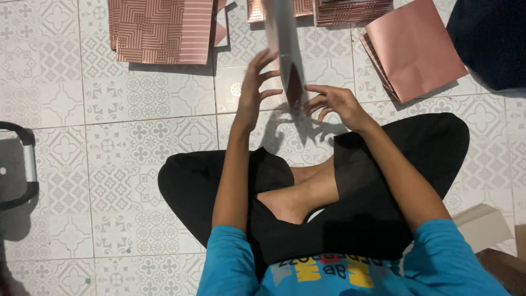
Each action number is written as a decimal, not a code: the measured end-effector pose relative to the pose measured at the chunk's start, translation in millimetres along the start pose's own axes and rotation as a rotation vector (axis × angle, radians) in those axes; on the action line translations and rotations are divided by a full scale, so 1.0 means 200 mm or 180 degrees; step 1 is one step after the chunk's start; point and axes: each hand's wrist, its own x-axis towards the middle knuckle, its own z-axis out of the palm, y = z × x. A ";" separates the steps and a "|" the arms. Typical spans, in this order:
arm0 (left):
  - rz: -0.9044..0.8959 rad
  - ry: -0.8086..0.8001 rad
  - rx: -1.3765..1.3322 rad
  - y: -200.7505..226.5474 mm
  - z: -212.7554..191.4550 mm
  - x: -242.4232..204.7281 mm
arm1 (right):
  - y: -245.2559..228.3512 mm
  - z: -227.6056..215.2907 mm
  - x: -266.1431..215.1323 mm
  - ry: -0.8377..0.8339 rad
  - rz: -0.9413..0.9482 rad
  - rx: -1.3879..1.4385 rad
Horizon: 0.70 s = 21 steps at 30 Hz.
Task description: Assembling small decorative paper boxes by folding pre-cut sheets and stacking the finished products.
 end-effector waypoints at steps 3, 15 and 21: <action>0.0248 -0.0168 0.0867 -0.05 0.05 -0.01 | -0.07 0.07 0.00 0.0182 -0.0332 -0.0665; 0.1798 -0.0067 0.2981 0.19 0.31 -0.04 | -0.66 0.05 0.02 0.1061 -0.2123 -0.3948; 0.2117 -0.0603 0.4198 0.49 0.38 0.06 | -0.78 -0.03 0.13 -0.0120 -0.1881 -0.4721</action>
